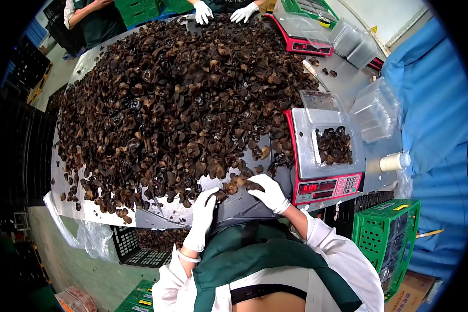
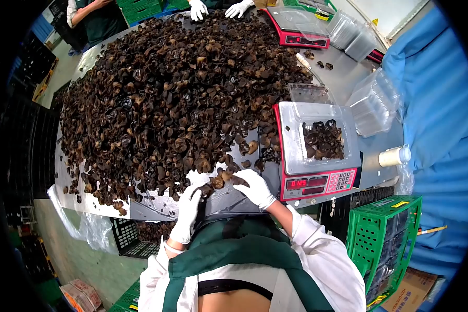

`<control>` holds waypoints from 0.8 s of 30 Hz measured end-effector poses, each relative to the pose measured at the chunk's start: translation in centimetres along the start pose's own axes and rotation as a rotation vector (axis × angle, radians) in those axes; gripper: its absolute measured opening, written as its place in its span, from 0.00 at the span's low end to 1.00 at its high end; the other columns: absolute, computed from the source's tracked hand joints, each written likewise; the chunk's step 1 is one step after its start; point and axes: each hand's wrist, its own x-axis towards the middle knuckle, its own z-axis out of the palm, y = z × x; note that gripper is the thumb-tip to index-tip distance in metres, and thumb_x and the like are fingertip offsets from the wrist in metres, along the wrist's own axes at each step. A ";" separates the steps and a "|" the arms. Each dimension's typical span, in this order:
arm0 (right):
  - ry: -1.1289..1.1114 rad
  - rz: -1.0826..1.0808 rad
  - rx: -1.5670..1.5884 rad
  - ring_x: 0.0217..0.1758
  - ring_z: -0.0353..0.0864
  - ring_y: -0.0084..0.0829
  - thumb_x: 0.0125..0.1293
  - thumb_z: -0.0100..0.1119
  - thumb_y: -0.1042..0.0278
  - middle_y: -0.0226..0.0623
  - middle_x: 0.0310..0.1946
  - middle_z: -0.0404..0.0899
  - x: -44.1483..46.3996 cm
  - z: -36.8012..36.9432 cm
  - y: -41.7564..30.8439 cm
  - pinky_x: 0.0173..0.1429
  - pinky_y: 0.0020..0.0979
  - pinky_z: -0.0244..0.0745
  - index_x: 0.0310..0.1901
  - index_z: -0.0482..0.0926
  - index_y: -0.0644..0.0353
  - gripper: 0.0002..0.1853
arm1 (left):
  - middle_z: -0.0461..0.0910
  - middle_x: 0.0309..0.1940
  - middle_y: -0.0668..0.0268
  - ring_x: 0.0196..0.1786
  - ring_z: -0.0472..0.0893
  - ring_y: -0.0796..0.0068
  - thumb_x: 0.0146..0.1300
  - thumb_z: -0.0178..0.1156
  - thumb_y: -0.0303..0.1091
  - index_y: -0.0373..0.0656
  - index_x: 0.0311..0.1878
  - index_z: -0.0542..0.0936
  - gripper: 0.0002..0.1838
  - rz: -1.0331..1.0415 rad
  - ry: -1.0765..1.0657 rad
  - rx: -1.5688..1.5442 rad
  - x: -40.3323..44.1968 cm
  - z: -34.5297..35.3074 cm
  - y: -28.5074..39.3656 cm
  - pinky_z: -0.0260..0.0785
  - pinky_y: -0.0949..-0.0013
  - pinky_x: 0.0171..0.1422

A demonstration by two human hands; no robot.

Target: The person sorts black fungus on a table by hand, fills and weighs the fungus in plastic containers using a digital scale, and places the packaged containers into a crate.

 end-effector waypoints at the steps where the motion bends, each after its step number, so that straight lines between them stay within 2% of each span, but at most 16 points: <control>1: -0.078 0.192 0.268 0.45 0.79 0.32 0.62 0.61 0.65 0.38 0.45 0.79 0.2 -0.2 0.1 0.51 0.30 0.73 0.49 0.76 0.57 0.15 | 0.80 0.47 0.62 0.47 0.80 0.70 0.67 0.52 0.29 0.38 0.53 0.78 0.13 -0.183 -0.023 -0.230 0.2 -0.1 0.6 0.71 0.70 0.53; 2: -0.156 0.385 0.536 0.44 0.80 0.31 0.64 0.60 0.65 0.39 0.45 0.79 0.4 -0.5 0.3 0.49 0.30 0.74 0.50 0.75 0.58 0.14 | 0.80 0.47 0.62 0.45 0.80 0.70 0.69 0.51 0.32 0.39 0.55 0.77 0.14 -0.366 -0.046 -0.460 0.3 -0.3 1.1 0.71 0.71 0.51; 4: -0.171 0.679 1.384 0.45 0.80 0.34 0.72 0.49 0.62 0.43 0.45 0.78 1.0 -1.1 -0.4 0.45 0.33 0.78 0.51 0.72 0.59 0.13 | 0.78 0.49 0.62 0.44 0.82 0.66 0.70 0.51 0.37 0.41 0.58 0.74 0.17 -0.397 -0.088 -0.570 0.7 -0.3 0.4 0.73 0.71 0.47; 6: -0.277 0.694 1.802 0.55 0.76 0.46 0.74 0.40 0.54 0.50 0.57 0.73 0.4 -0.5 1.9 0.51 0.48 0.74 0.61 0.66 0.63 0.24 | 0.77 0.52 0.61 0.49 0.81 0.60 0.69 0.53 0.40 0.41 0.60 0.71 0.20 -0.458 -0.081 -0.907 0.7 -0.2 1.0 0.74 0.68 0.47; 7: -0.280 0.692 1.801 0.55 0.76 0.46 0.74 0.40 0.54 0.50 0.57 0.73 0.4 0.2 2.7 0.51 0.48 0.74 0.61 0.66 0.63 0.24 | 0.75 0.56 0.60 0.52 0.80 0.54 0.69 0.53 0.40 0.40 0.60 0.70 0.21 -0.466 -0.085 -0.998 0.8 -0.1 0.6 0.75 0.65 0.49; 9: -0.308 0.729 2.199 0.59 0.72 0.51 0.73 0.34 0.49 0.53 0.61 0.68 0.4 1.2 3.7 0.54 0.56 0.71 0.64 0.63 0.63 0.28 | 0.75 0.56 0.59 0.54 0.79 0.51 0.68 0.54 0.40 0.40 0.60 0.69 0.21 -0.479 -0.101 -1.075 1.2 0.0 1.6 0.76 0.63 0.50; 10: -0.314 0.728 2.198 0.59 0.72 0.51 0.73 0.34 0.49 0.53 0.61 0.68 0.6 1.2 3.0 0.54 0.56 0.71 0.64 0.63 0.63 0.28 | 0.75 0.55 0.59 0.55 0.77 0.49 0.67 0.55 0.39 0.40 0.61 0.69 0.22 -0.495 -0.120 -1.151 1.3 0.0 2.0 0.76 0.60 0.51; 11: -0.317 0.610 1.610 0.60 0.70 0.52 0.73 0.34 0.50 0.54 0.63 0.67 0.6 1.3 2.2 0.55 0.57 0.70 0.65 0.63 0.63 0.28 | 0.73 0.58 0.57 0.58 0.75 0.48 0.69 0.51 0.40 0.40 0.63 0.67 0.23 -0.509 -0.138 -1.155 1.5 -0.2 1.7 0.75 0.56 0.55; 13: -0.334 0.698 2.178 0.65 0.66 0.56 0.72 0.33 0.51 0.55 0.65 0.63 1.0 0.5 0.6 0.60 0.59 0.67 0.66 0.62 0.62 0.28 | 0.74 0.58 0.56 0.58 0.76 0.49 0.70 0.51 0.40 0.38 0.62 0.68 0.22 -0.515 -0.155 -1.203 1.7 -0.3 2.3 0.73 0.56 0.58; 14: -0.336 0.697 2.178 0.65 0.66 0.56 0.72 0.33 0.51 0.55 0.65 0.63 1.1 0.2 -0.3 0.60 0.59 0.67 0.66 0.62 0.62 0.28 | 0.74 0.57 0.56 0.57 0.76 0.50 0.70 0.50 0.39 0.37 0.60 0.69 0.21 -0.525 -0.174 -1.251 1.7 -0.3 2.7 0.71 0.56 0.60; 16: -0.306 0.801 1.998 0.58 0.70 0.49 0.73 0.37 0.58 0.50 0.53 0.72 1.6 0.1 -2.0 0.66 0.49 0.62 0.53 0.71 0.62 0.18 | 0.75 0.58 0.56 0.59 0.76 0.54 0.71 0.48 0.38 0.38 0.61 0.70 0.20 -0.513 -0.175 -1.277 1.7 -0.3 3.3 0.70 0.55 0.62; 17: -0.276 0.849 1.989 0.57 0.71 0.50 0.73 0.39 0.58 0.50 0.52 0.73 2.1 -0.1 -3.6 0.64 0.50 0.64 0.53 0.71 0.61 0.18 | 0.75 0.58 0.58 0.59 0.75 0.58 0.71 0.48 0.38 0.38 0.61 0.70 0.20 -0.492 -0.163 -1.260 1.6 -0.2 3.6 0.69 0.55 0.62; 18: -0.274 0.797 1.903 0.56 0.74 0.44 0.73 0.42 0.61 0.45 0.51 0.74 1.8 0.7 -3.1 0.59 0.43 0.71 0.55 0.70 0.60 0.16 | 0.75 0.58 0.59 0.60 0.75 0.61 0.71 0.47 0.38 0.39 0.61 0.70 0.19 -0.471 -0.152 -1.242 1.6 -0.2 3.8 0.68 0.55 0.63; 21: -0.231 0.549 1.524 0.48 0.77 0.25 0.72 0.42 0.72 0.33 0.48 0.75 2.4 0.9 -6.5 0.47 0.27 0.75 0.58 0.67 0.58 0.15 | 0.71 0.62 0.64 0.62 0.71 0.72 0.71 0.47 0.39 0.39 0.63 0.69 0.22 -0.390 -0.092 -0.935 1.0 0.4 4.7 0.61 0.59 0.68; 23: -0.218 0.580 1.605 0.45 0.76 0.24 0.71 0.44 0.73 0.32 0.46 0.74 2.7 2.4 -6.6 0.44 0.27 0.75 0.59 0.67 0.56 0.16 | 0.68 0.64 0.63 0.65 0.67 0.71 0.72 0.46 0.37 0.37 0.66 0.66 0.23 -0.232 -0.161 -0.732 0.4 0.7 6.7 0.55 0.66 0.71; 24: -0.209 0.563 1.667 0.44 0.76 0.23 0.71 0.45 0.72 0.32 0.46 0.74 2.3 3.3 -6.0 0.44 0.27 0.75 0.59 0.66 0.56 0.16 | 0.67 0.66 0.60 0.68 0.64 0.66 0.72 0.44 0.34 0.35 0.66 0.66 0.22 -0.090 -0.175 -0.475 0.7 1.2 3.2 0.53 0.68 0.73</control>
